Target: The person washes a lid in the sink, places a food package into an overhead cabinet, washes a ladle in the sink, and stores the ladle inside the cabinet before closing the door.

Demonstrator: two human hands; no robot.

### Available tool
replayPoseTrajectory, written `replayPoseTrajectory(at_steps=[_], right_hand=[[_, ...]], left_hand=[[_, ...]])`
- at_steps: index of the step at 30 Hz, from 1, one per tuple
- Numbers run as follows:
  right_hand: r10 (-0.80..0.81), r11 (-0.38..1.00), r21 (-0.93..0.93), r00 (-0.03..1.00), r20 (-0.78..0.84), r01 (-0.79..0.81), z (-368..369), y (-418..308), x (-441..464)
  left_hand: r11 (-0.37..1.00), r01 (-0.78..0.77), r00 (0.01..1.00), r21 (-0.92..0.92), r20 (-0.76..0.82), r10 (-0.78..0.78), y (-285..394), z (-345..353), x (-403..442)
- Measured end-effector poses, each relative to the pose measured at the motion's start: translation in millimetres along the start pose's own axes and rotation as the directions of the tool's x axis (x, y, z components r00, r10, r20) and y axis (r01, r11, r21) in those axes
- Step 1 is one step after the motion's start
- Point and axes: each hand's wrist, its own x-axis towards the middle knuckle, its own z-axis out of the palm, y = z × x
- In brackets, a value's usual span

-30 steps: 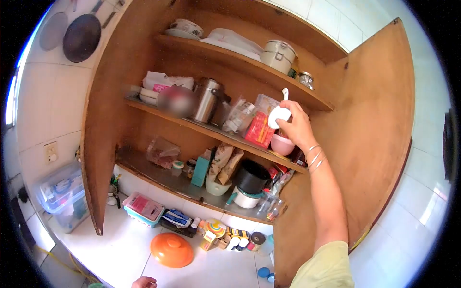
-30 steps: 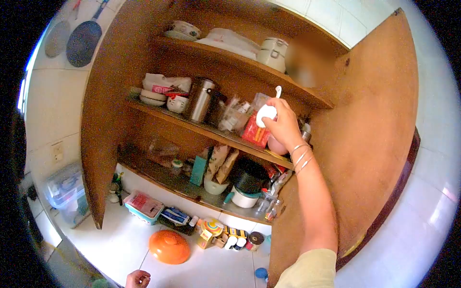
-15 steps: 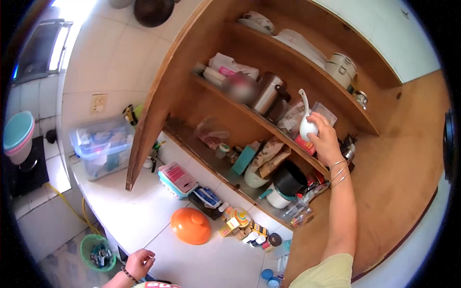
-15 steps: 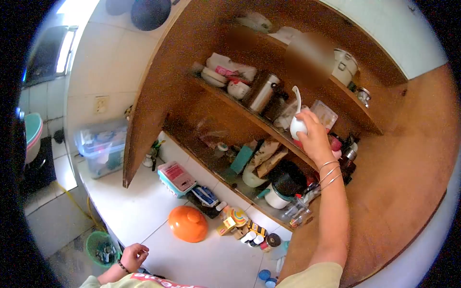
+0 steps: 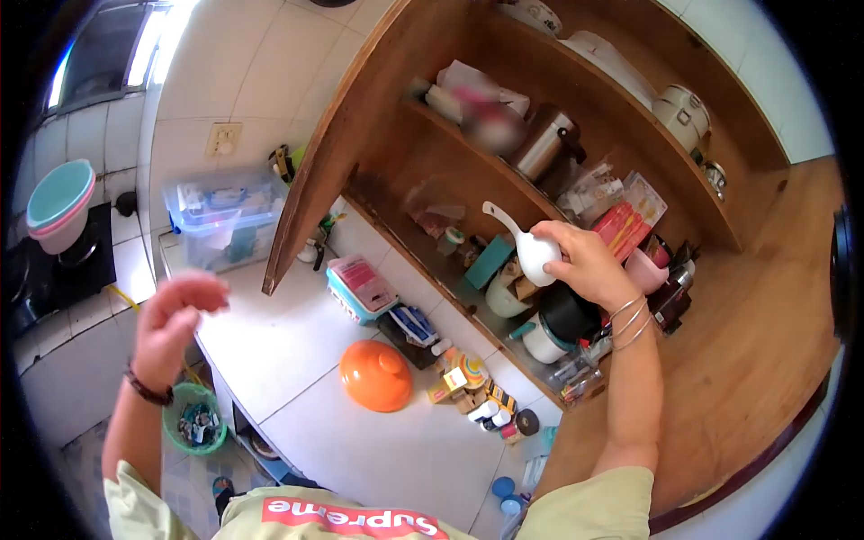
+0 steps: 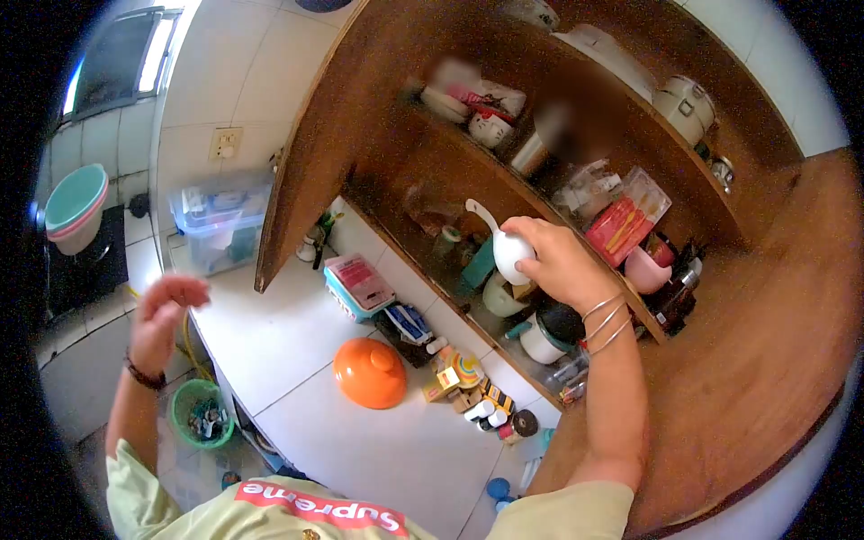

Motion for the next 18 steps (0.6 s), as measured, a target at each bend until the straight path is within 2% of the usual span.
replayPoseTrajectory(at_steps=[3, 5, 6, 7, 11, 14, 18], right_hand=[[-0.049, 0.998, -0.039, 0.999, 0.017, 0.050, 1, 1, -1], [-0.093, 0.995, -0.019, 0.995, 0.019, 0.093, 2, 0, -3], [-0.115, 0.993, -0.020, 0.993, 0.020, 0.115, 5, 2, -4], [-0.138, 0.990, -0.023, 0.990, 0.022, 0.138, 6, 5, -5], [-0.081, 0.996, -0.022, 0.994, 0.079, 0.083, 3, 12, -11], [0.023, 0.985, 0.171, 1.000, 0.007, -0.024, -3, 17, -16], [0.140, 0.965, 0.222, 0.990, 0.022, -0.141, -5, 35, -23]], left_hand=[[0.963, -0.247, 0.954, -0.108, 0.147, 0.262, 55, 9, 24], [0.935, -0.353, 0.894, -0.020, 0.288, 0.344, 81, 12, 36], [0.906, -0.385, 0.842, -0.175, 0.335, 0.422, 88, 17, 41], [0.890, -0.411, 0.816, -0.195, 0.357, 0.455, 94, 21, 44], [0.849, -0.469, 0.753, -0.243, 0.393, 0.528, 108, 34, 54], [0.826, -0.498, 0.717, -0.265, 0.410, 0.564, 116, 44, 60], [0.809, -0.514, 0.698, -0.284, 0.410, 0.587, 127, 51, 64]])
